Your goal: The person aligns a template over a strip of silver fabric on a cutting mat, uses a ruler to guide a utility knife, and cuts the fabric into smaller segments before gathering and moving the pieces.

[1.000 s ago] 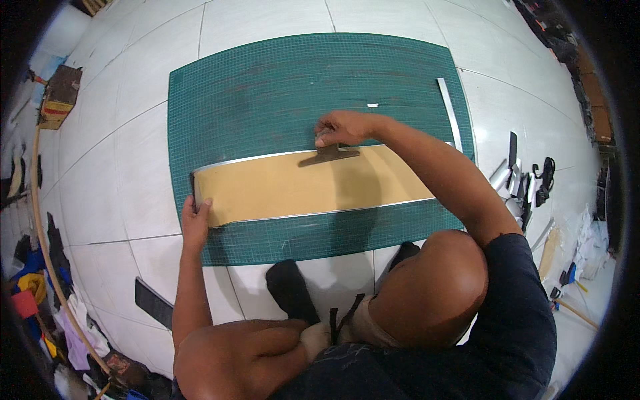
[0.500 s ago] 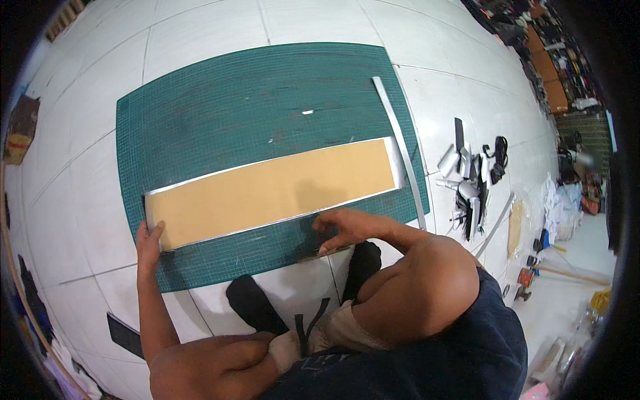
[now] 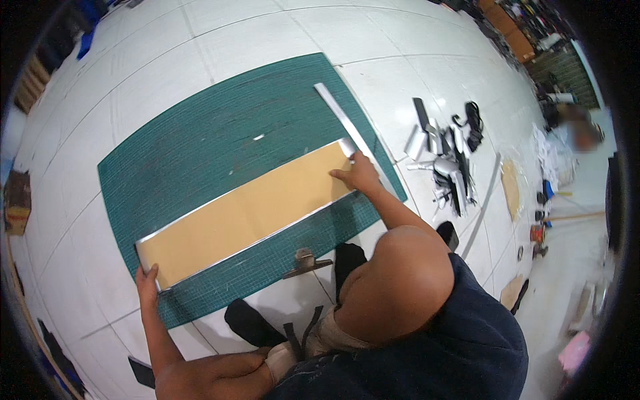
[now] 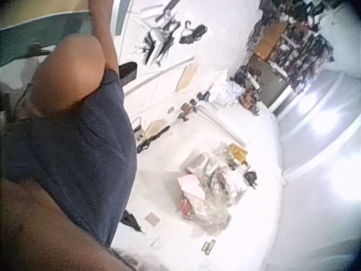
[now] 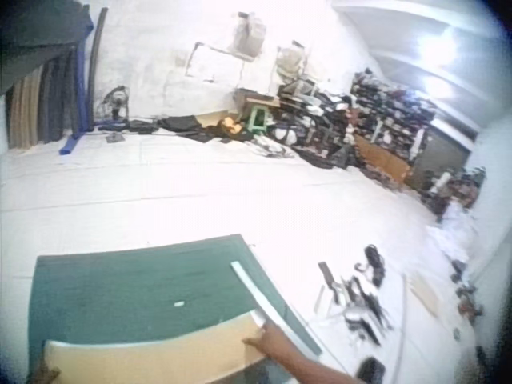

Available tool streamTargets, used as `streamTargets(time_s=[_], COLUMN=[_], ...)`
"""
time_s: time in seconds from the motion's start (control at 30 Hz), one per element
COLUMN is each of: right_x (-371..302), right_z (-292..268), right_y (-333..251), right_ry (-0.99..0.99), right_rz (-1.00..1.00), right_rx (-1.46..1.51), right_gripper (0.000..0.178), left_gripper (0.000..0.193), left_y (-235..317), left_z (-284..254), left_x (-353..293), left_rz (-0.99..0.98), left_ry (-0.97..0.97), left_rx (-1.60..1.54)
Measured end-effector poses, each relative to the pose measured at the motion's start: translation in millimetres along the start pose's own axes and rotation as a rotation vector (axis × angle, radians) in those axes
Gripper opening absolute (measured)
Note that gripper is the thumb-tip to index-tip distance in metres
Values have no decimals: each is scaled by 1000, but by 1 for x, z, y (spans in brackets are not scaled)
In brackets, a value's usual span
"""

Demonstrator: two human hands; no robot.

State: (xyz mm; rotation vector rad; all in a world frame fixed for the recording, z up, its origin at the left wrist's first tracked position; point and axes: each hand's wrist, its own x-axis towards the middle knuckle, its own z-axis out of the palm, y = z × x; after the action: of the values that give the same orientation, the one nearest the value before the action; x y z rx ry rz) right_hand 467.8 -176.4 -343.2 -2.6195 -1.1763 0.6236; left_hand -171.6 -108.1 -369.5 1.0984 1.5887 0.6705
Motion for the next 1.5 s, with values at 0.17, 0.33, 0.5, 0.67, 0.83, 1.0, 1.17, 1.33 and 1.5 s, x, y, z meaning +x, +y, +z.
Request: streamTargets(time_s=[0.17, 0.33, 0.5, 0.67, 0.83, 1.0, 1.17, 1.33, 1.5], right_x=[5, -32, -73, -90, -149, -184, -163, -107, -68], right_z=[3, -65, -196, -268, -278, -239, -196, -165, -127], right_y=[-2, -13, 32, 164, 328, 411, 395, 279, 142], right_ry=[15, -234, -14, 382, 636, 779, 1094, 881, 669], right_rz=[-171, -284, -160, -91, 151, 391, 573, 81, -190], right_rx=[132, 790, 974, 1067, 1173, 1123, 96, 222, 357], right_gripper=[54, 34, 47, 42, 34, 53, 69, 52, 36], left_gripper=[49, 55, 69, 49, 53, 54, 51, 45, 32], left_y=[-10, -1, 12, -13, -11, 34, 119, 234, 288], left_z=[-16, -13, 6, -23, -28, -16, -30, 15, 103], left_x=[7, 6, -2, 18, 16, 1, -19, -60, -67], left_rz=[-73, -126, -231, -193, -230, -197, -35, 96, 285], left_ry=[-58, -79, 51, -42, -10, -81, -52, 28, -134], left_rx=[16, -88, -55, -5, -14, -138, -232, -33, 204])
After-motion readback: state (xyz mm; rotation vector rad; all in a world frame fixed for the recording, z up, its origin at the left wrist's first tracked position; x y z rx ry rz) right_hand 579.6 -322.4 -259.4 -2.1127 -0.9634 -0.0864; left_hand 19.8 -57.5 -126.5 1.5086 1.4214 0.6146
